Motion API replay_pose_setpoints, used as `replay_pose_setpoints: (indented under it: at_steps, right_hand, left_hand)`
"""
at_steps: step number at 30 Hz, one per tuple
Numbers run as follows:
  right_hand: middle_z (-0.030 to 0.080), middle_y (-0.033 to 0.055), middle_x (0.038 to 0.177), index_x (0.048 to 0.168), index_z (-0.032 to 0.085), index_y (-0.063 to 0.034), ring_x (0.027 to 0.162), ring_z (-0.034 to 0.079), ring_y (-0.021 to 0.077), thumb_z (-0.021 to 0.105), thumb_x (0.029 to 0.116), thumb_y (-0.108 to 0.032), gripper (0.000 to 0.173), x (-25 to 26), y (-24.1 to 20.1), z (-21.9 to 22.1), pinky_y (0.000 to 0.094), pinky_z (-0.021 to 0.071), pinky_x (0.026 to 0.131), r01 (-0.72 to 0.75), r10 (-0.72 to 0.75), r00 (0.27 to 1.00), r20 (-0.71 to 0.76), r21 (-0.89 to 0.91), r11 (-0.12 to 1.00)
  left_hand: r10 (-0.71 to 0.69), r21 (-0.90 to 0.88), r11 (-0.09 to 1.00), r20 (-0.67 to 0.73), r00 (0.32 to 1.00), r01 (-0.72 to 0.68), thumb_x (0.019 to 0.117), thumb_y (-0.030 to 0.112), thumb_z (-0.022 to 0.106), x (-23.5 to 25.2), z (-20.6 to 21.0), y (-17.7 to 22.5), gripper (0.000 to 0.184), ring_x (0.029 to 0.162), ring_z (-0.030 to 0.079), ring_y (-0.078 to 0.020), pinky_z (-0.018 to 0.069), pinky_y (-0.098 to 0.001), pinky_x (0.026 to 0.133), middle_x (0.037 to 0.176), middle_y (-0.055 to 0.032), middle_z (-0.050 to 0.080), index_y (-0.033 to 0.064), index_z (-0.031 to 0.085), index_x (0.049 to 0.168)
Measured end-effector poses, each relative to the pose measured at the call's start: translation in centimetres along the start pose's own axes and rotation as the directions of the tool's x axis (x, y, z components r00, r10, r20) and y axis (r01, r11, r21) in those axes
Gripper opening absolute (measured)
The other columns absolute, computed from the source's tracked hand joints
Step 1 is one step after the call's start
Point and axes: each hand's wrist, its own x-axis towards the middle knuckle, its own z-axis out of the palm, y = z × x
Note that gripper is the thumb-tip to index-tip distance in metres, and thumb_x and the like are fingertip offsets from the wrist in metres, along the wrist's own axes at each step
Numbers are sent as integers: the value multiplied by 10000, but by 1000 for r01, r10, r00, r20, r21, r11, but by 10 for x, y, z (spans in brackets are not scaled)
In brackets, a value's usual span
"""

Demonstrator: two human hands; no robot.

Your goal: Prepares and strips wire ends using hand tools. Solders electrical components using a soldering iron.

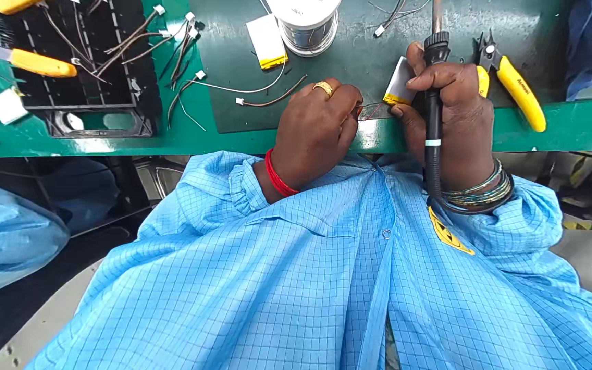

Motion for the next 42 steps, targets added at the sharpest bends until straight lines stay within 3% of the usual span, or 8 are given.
replay_pose_setpoints:
  at_steps: [7,10,12,17,21,31,34,42]
  right_hand:
    - [694,247,1236,1111,587,12,1323,593,360,637,1008,-94,156,0,8,-6,522,388,1173,60,-60,998,-16,10,998]
    - [751,207,1073,988,650,25,1185,685,354,655,1000,-76,101,-11,1,-13,543,492,1070,61,-70,980,-188,-52,997]
    - [764,193,1002,943,667,21,1109,724,343,653,985,-37,73,-23,-2,-18,531,544,1012,3,-45,949,-311,-137,991]
    - [719,225,1172,1080,650,3,1144,673,346,750,948,-268,317,-50,-10,-31,490,496,965,-288,168,931,-325,-368,884]
    - [730,225,1137,1052,671,12,1106,689,342,696,972,-187,216,-57,-6,-23,445,520,925,-355,213,910,-356,-403,843]
    - [721,177,969,883,611,4,1025,728,270,682,910,5,76,-54,6,-14,407,588,908,-188,64,837,-544,-176,966]
    - [649,103,999,880,599,-55,996,677,173,699,924,-36,110,-54,-8,-9,335,586,887,-118,29,866,-500,-147,982]
    - [739,140,963,799,581,-32,938,662,193,706,925,-29,178,-44,-17,17,291,499,842,79,-118,918,-379,-118,990]
  left_hand:
    - [24,-71,997,-53,998,-27,955,51,608,-11,-2,-7,147,892,684,-248,530,-346,799,946,-169,717,8,744,991]
    - [42,-106,993,-71,997,-49,955,54,617,-14,0,-9,155,898,676,-245,521,-350,804,956,-165,717,16,762,996]
    - [46,-112,992,-79,996,-55,958,57,619,-13,1,-9,160,891,677,-241,517,-350,802,955,-167,720,13,764,1008]
    - [96,-35,995,36,995,-95,991,121,579,-8,2,-5,267,908,642,-303,467,-442,757,1062,-176,698,112,775,1171]
    - [102,86,990,128,987,-113,1035,284,520,-8,6,-1,339,926,601,-328,422,-448,751,1179,-176,679,179,764,1244]
    - [115,183,973,162,980,-144,1006,315,513,-5,10,7,377,922,602,-336,414,-453,735,1191,-169,676,126,750,1230]
    - [103,131,984,151,983,-123,991,300,533,-6,10,7,369,929,600,-331,416,-452,745,1178,-167,673,119,752,1227]
    - [59,-84,994,-50,997,-63,955,146,604,-14,8,-2,237,982,641,-283,497,-386,848,1084,-198,680,0,761,1056]
